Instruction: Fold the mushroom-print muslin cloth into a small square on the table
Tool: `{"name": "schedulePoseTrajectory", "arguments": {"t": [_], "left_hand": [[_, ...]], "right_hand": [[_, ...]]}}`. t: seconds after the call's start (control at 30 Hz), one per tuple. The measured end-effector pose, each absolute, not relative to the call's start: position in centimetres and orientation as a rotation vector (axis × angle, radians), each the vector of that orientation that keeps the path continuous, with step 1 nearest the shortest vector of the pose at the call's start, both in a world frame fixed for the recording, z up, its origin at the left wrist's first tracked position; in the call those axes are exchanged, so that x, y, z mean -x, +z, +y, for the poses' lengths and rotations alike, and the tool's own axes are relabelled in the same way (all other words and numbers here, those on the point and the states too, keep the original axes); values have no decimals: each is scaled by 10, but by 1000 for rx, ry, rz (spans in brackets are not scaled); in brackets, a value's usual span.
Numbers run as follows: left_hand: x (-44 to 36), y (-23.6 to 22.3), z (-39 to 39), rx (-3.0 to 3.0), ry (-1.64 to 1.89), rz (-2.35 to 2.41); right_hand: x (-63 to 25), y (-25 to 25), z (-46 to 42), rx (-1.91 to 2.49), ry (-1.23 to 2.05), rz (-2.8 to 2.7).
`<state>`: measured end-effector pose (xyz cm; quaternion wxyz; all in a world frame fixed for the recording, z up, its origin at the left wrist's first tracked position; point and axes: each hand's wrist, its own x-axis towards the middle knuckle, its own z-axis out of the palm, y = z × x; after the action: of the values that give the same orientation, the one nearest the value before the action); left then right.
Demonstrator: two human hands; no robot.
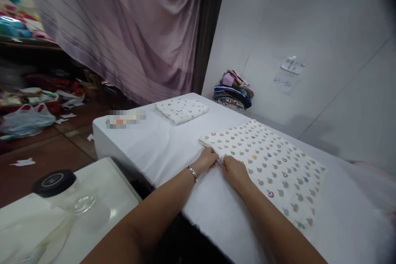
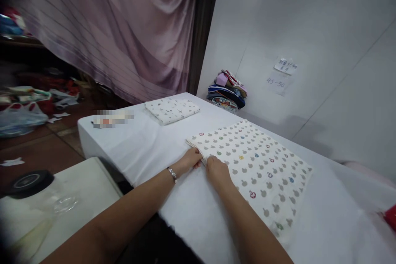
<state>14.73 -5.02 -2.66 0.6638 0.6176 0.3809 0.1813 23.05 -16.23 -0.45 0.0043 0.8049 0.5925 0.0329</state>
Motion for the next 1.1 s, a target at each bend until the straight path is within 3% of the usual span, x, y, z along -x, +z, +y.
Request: {"name": "schedulePoseTrajectory", "arguments": {"t": [0.73, 1.1], "left_hand": [[-144, -21, -41, -1359, 386, 844], [-146, -18, -36, -1427, 378, 898]], "right_hand": [[-224, -8, -168, -2569, 111, 1972], [-240, -4, -288, -2599, 103, 2151]]}}
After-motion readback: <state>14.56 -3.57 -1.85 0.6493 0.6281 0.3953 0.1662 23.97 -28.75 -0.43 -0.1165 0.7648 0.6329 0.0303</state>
